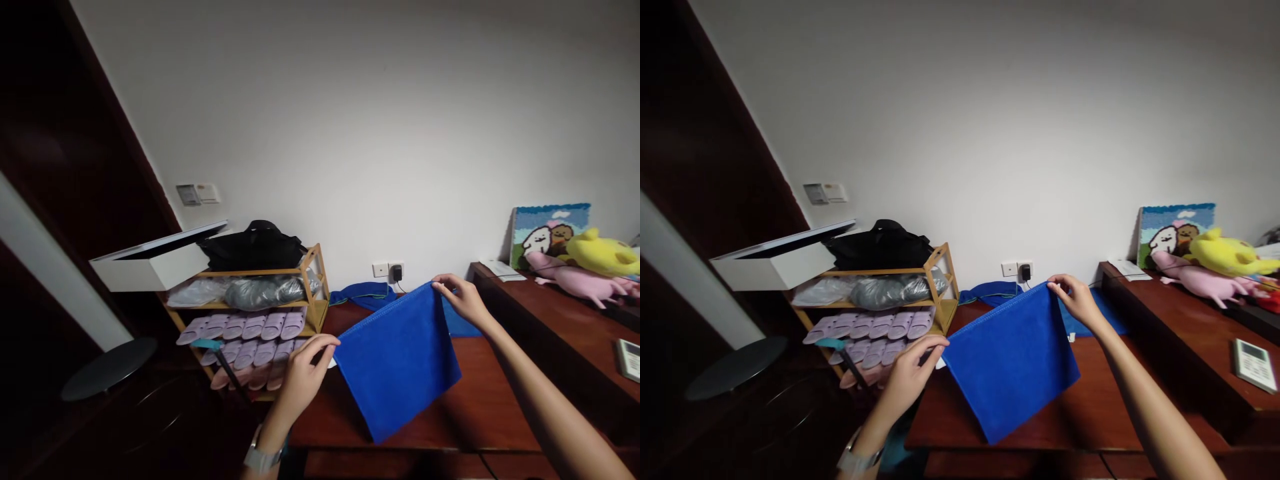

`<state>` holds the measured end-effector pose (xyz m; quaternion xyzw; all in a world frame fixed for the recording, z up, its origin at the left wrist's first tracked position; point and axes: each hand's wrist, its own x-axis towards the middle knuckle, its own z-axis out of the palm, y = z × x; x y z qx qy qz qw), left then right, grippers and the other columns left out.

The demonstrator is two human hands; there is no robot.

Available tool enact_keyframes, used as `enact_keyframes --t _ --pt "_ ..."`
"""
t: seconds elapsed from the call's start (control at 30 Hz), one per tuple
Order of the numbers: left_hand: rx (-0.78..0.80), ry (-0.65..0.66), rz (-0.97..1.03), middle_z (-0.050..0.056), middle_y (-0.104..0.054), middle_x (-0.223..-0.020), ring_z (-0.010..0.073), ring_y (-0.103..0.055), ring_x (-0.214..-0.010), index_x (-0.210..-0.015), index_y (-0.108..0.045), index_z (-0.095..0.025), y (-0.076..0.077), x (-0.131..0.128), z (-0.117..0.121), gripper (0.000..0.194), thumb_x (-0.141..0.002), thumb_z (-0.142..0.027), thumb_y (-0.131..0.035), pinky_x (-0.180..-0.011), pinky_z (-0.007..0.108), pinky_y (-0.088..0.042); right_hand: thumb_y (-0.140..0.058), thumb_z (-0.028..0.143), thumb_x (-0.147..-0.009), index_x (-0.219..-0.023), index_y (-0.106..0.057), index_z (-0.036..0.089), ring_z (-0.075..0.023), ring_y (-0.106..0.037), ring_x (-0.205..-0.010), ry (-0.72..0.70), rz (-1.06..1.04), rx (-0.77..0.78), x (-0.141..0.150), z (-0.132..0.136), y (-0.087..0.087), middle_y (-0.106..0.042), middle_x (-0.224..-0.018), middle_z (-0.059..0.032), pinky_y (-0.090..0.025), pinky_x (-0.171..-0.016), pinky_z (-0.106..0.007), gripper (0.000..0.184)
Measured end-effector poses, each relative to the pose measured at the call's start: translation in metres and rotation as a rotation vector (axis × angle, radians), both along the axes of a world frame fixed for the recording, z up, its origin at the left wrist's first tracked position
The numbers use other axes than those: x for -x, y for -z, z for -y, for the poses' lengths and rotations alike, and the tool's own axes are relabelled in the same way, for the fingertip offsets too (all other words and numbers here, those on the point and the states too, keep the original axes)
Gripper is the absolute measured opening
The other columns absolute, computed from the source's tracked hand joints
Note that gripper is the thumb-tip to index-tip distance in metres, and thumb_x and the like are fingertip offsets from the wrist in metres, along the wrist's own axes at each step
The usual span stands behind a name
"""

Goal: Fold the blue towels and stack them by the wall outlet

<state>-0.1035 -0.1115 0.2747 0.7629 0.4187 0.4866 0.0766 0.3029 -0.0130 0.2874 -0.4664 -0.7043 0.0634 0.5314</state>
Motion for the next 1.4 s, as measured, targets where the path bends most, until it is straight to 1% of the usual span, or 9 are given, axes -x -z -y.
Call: enact_keyframes --t 0.23,0.57,0.7,0.83,0.97,1.1,1.2,1.27,1.4 --pt "0.248 0.237 -0.006 0.003 -0.077 -0.095 0.0175 -0.072 -0.090 -0.094 -0.077 -0.025 -0.006 -0.029 0.019 0.019 -0.098 -0.030 -0.059 -0.082 0.026 -0.056 -0.056 0.072 -0.089 -0.097 -0.074 0.023 -0.0189 -0.066 -0.073 0.076 -0.001 -0.005 -0.020 0.012 0.011 -0.078 -0.093 -0.0065 -0.054 -0.068 -0.031 0.053" --pt "0.279 0.493 0.102 0.004 -0.080 -0.096 0.0158 -0.074 -0.088 -0.098 -0.082 -0.027 0.015 -0.132 0.043 0.020 -0.095 -0.021 -0.063 -0.084 0.024 -0.057 -0.064 0.073 -0.082 -0.106 -0.070 0.022 -0.0210 -0.073 -0.068 0.229 -0.299 0.068 -0.076 0.012 0.037 -0.078 -0.094 -0.0070 -0.060 -0.069 -0.033 0.056" --pt "0.252 0.364 0.194 0.005 -0.080 -0.096 0.0176 -0.074 -0.089 -0.098 -0.081 -0.026 0.039 -0.124 0.025 0.020 -0.097 -0.029 -0.062 -0.084 0.027 -0.058 -0.055 0.066 -0.089 -0.102 -0.070 0.022 -0.0254 -0.075 -0.086 0.216 -0.156 0.052 -0.046 -0.035 0.043 -0.078 -0.101 -0.0099 -0.059 -0.082 -0.039 0.048" --pt "0.303 0.189 0.248 0.006 -0.080 -0.100 0.0203 -0.075 -0.093 -0.098 -0.080 -0.025 0.094 -0.080 -0.004 0.024 -0.097 -0.039 -0.060 -0.084 0.030 -0.061 -0.048 0.046 -0.097 -0.106 -0.069 0.022 -0.0246 -0.074 -0.095 0.092 0.028 0.179 0.033 -0.089 0.067 -0.078 -0.105 -0.0100 -0.057 -0.090 -0.041 0.033" --pt "0.441 -0.066 0.224 0.008 -0.081 -0.102 0.0235 -0.076 -0.095 -0.098 -0.079 -0.024 0.182 -0.029 -0.027 0.028 -0.092 -0.042 -0.058 -0.088 0.034 -0.061 -0.051 0.033 -0.096 -0.111 -0.071 0.023 -0.0212 -0.074 -0.098 -0.041 0.123 0.275 0.124 -0.102 0.114 -0.079 -0.106 -0.0074 -0.057 -0.091 -0.035 0.027" --pt "0.572 -0.273 0.140 0.008 -0.083 -0.093 0.0269 -0.078 -0.091 -0.085 -0.078 -0.024 0.246 0.008 -0.029 0.027 -0.083 -0.041 -0.056 -0.086 0.037 -0.061 -0.048 0.029 -0.095 -0.114 -0.073 0.021 -0.0234 -0.072 -0.109 -0.067 0.189 0.357 0.159 -0.045 0.182 -0.077 -0.114 -0.0112 -0.054 -0.099 -0.037 0.032" --pt "0.602 -0.290 0.139 0.008 -0.082 -0.092 0.0277 -0.078 -0.091 -0.084 -0.075 -0.025 0.263 0.022 -0.024 0.028 -0.081 -0.044 -0.055 -0.086 0.037 -0.061 -0.044 0.031 -0.094 -0.115 -0.075 0.019 -0.0309 -0.067 -0.119 0.023 0.239 0.419 0.137 0.025 0.257 -0.073 -0.126 -0.0163 -0.051 -0.104 -0.047 0.039" --pt "0.613 -0.275 0.146 0.007 -0.082 -0.091 0.0266 -0.078 -0.092 -0.084 -0.074 -0.025 0.267 0.027 -0.023 0.028 -0.080 -0.045 -0.054 -0.086 0.035 -0.060 -0.043 0.042 -0.095 -0.124 -0.073 0.025 -0.0344 -0.057 -0.134 0.268 0.330 0.406 0.112 0.065 0.314 -0.065 -0.141 -0.0112 -0.045 -0.112 -0.054 0.045" --pt "0.634 -0.245 0.155 0.005 -0.079 -0.083 0.0252 -0.077 -0.087 -0.079 -0.070 -0.025 0.275 0.033 -0.030 0.026 -0.079 -0.047 -0.055 -0.082 0.033 -0.060 -0.040 0.053 -0.095 -0.144 -0.060 0.034 -0.0379 -0.043 -0.145 0.419 0.437 0.410 0.072 0.095 0.389 -0.051 -0.155 -0.0039 -0.042 -0.112 -0.064 0.056"
